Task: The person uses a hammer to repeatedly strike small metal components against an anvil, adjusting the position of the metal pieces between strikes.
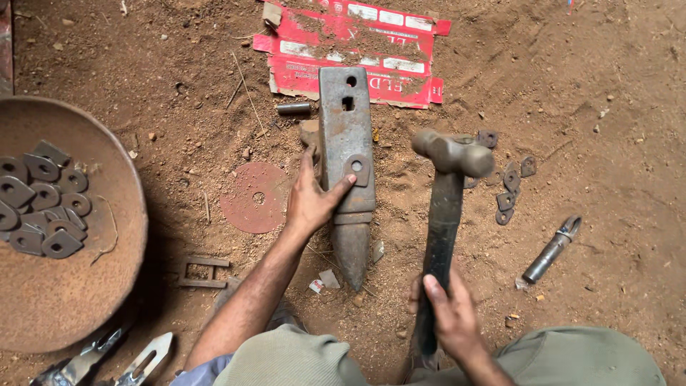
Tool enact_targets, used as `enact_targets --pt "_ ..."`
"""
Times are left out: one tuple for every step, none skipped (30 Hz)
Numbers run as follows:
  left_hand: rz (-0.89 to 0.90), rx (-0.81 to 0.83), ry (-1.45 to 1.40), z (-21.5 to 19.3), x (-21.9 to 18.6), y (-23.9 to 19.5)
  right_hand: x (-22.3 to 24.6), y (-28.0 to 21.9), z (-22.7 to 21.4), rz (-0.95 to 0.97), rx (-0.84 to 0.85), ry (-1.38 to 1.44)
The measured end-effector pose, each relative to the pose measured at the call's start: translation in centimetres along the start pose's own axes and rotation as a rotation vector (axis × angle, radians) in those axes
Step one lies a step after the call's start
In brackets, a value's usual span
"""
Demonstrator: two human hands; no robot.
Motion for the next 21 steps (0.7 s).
enact_targets --pt "-0.061 0.008 -0.035 0.3 0.5 -0.2 -0.7 0.0 -0.4 -0.003 -0.017 -0.152" --pt "-0.117 0.021 -0.071 0.7 0.8 -0.2 -1.2 0.0 -0.8 -0.008 -0.040 -0.304" --pt "-0.173 0.035 -0.108 1.1 1.1 -0.2 -1.6 -0.1 -1.2 -0.012 -0.064 -0.456" --pt "-0.184 0.035 -0.078 1.2 1.0 -0.4 -1.2 -0.5 -1.6 -0.088 -0.097 -0.486" --pt "-0.196 0.036 -0.049 1.2 1.0 -0.5 -0.7 -1.0 -1.8 -0.166 -0.128 -0.516" --pt "-0.206 0.031 -0.020 1.1 0.9 -0.4 0.2 -1.4 -2.0 -0.248 -0.156 -0.546" --pt "-0.185 0.032 -0.057 1.2 0.6 0.0 0.9 -1.7 -2.2 -0.326 -0.168 -0.387" --pt "-0.178 0.034 -0.089 1.2 0.6 -0.4 1.6 -2.4 -2.4 -0.387 -0.173 -0.225" --pt "-0.171 0.036 -0.122 1.3 0.6 -0.6 2.3 -2.9 -2.5 -0.444 -0.178 -0.062" --pt "-0.231 0.057 -0.104 1.5 1.0 -0.5 2.5 -2.2 -1.6 -0.418 -0.110 -0.138" --pt "-0.291 0.079 -0.087 1.7 1.5 -0.4 2.8 -1.3 -0.6 -0.391 -0.041 -0.213" --pt "-0.351 0.105 -0.070 1.9 2.1 -0.5 3.1 -0.6 0.3 -0.363 0.024 -0.287" --pt "-0.387 0.107 -0.045 1.9 2.4 -0.6 2.4 0.5 0.9 -0.188 0.040 -0.417" --pt "-0.412 0.107 -0.024 2.1 2.6 -0.5 1.9 2.2 1.1 -0.022 0.052 -0.548" --pt "-0.438 0.106 -0.002 2.2 2.7 -0.5 1.6 3.0 0.9 0.147 0.062 -0.675" --pt "-0.406 0.096 -0.001 2.2 2.6 -0.6 3.6 2.9 0.4 0.067 0.020 -0.642" --pt "-0.373 0.085 0.000 2.3 2.4 -0.8 5.6 2.4 -0.3 -0.013 -0.021 -0.608" --pt "-0.341 0.064 -0.001 2.1 2.2 -0.7 7.6 1.9 -0.9 -0.099 -0.055 -0.577" --pt "-0.241 0.031 0.016 1.9 1.6 -0.6 9.3 0.9 -1.4 -0.186 -0.110 -0.470" --pt "-0.136 0.005 0.037 1.6 0.9 -0.3 10.6 -0.1 -1.6 -0.272 -0.170 -0.356" --pt "-0.031 -0.021 0.057 1.3 0.2 0.2 11.4 -0.7 -1.7 -0.357 -0.229 -0.242"
Point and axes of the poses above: each hand's wrist, its own y-axis towards the middle knuckle, its own z-axis out of the palm, x = y × z, the point moved 8 cm from there along y, towards the middle knuckle, and after that the axes turned 13 degrees about -y, right-handed, at the moved point
